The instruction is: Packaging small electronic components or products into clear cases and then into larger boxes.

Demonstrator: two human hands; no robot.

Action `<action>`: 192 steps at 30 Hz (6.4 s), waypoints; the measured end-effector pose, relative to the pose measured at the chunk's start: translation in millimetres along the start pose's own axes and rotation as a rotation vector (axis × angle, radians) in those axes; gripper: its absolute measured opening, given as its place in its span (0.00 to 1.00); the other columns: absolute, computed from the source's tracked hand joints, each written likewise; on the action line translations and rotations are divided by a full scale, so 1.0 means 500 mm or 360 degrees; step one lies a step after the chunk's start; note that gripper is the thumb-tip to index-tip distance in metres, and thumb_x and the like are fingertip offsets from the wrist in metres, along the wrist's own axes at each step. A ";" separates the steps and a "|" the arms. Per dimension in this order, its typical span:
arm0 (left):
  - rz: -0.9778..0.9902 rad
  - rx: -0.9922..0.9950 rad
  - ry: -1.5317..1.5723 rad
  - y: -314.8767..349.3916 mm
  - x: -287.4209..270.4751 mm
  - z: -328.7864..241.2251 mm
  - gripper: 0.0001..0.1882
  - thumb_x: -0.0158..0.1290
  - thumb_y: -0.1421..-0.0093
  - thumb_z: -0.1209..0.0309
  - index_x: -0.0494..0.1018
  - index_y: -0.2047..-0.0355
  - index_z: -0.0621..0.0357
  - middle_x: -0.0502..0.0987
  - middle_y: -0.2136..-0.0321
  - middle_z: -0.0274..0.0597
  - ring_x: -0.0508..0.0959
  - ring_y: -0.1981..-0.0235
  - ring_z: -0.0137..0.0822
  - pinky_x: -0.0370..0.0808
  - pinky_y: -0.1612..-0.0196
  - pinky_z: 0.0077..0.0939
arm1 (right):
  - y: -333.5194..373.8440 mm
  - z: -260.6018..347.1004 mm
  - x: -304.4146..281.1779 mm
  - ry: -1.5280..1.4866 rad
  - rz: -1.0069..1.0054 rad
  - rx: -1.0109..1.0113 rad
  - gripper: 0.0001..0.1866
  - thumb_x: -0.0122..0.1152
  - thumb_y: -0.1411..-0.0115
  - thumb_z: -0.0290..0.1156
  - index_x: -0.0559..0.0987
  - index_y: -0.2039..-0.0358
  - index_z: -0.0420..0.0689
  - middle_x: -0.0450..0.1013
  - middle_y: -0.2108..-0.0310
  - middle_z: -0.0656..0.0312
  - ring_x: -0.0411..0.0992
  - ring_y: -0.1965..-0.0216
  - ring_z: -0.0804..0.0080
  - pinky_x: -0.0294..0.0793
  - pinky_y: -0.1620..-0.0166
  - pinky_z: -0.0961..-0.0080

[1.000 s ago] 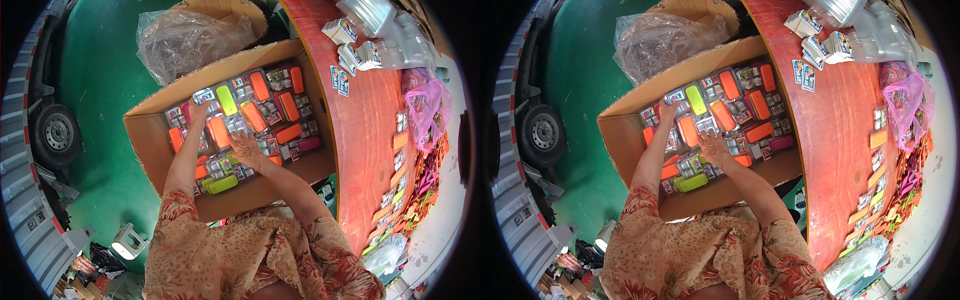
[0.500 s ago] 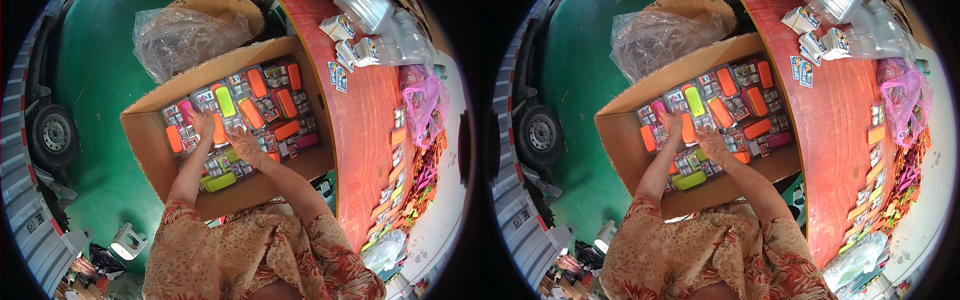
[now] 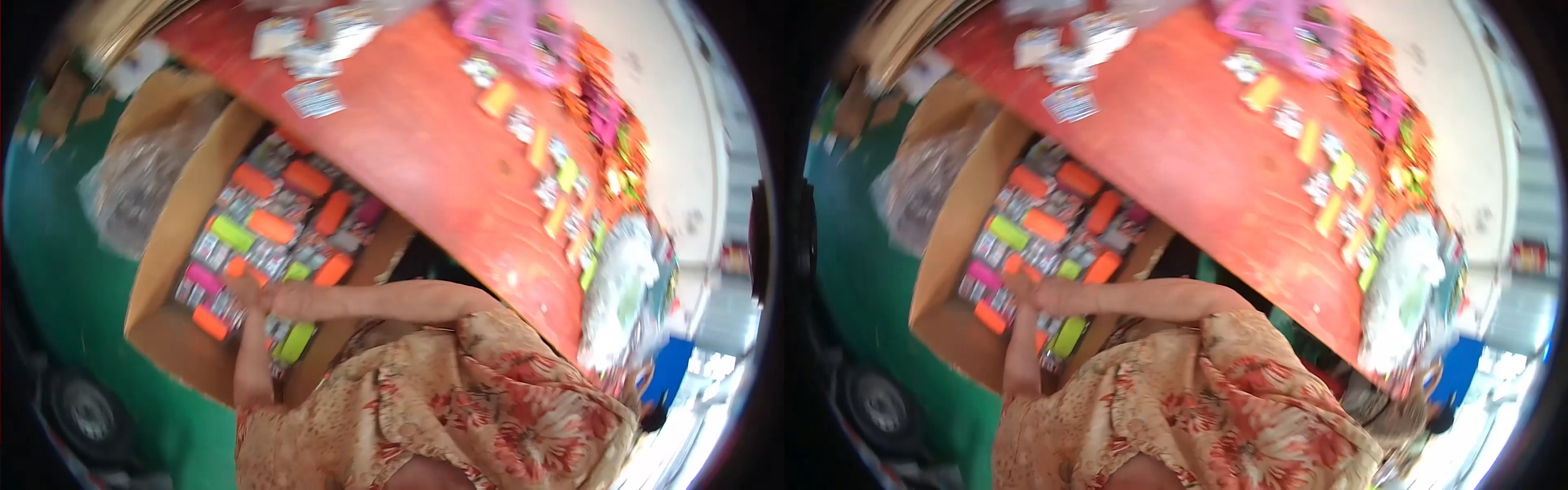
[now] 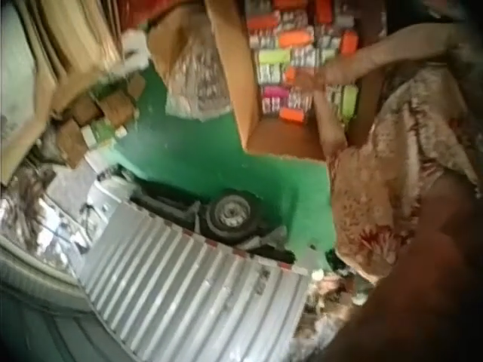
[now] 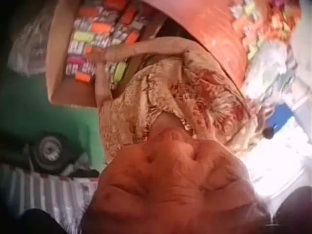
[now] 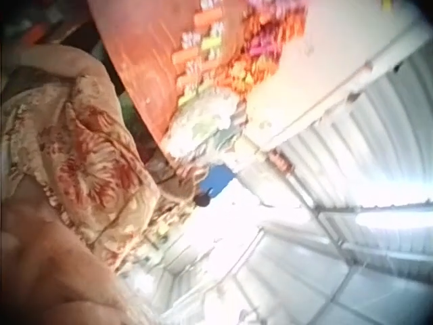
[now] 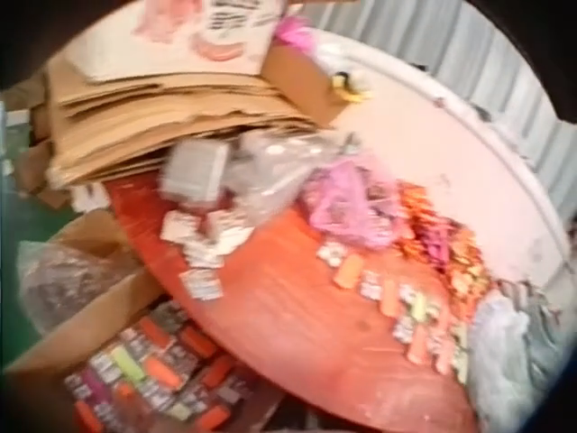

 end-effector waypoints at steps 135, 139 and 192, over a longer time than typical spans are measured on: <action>0.2313 -0.0120 0.1969 0.578 -0.077 -1.072 0.12 0.56 0.57 0.73 0.69 0.70 0.60 0.73 0.76 0.38 0.73 0.72 0.27 0.71 0.72 0.23 | 0.883 -0.040 -0.179 -0.1324 -0.2487 0.1207 0.35 0.53 0.49 0.30 0.49 0.43 0.37 0.50 0.44 0.56 0.50 0.44 0.67 0.46 0.43 0.71; 0.2445 -0.0243 0.2030 0.466 -0.147 -1.012 0.23 0.56 0.51 0.67 0.63 0.58 0.63 0.70 0.66 0.40 0.71 0.66 0.26 0.70 0.66 0.21 | 0.767 -0.028 -0.210 -0.1370 -0.2409 0.0906 0.33 0.50 0.48 0.26 0.48 0.44 0.36 0.52 0.46 0.53 0.54 0.46 0.67 0.51 0.45 0.73; -0.0432 -0.1798 0.2474 -0.095 -0.277 -0.033 0.17 0.51 0.50 0.66 0.65 0.61 0.58 0.69 0.64 0.43 0.70 0.61 0.41 0.68 0.58 0.48 | 0.298 0.007 -0.102 -0.1859 -0.0432 0.0937 0.12 0.50 0.44 0.27 0.68 0.57 0.44 0.69 0.67 0.68 0.68 0.66 0.82 0.67 0.64 0.85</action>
Point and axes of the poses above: each hand's wrist, its own y-axis away from the middle knuckle, its own x-axis out of the palm, z = x × y, the point moved 2 cm from there along -y, towards the middle knuckle
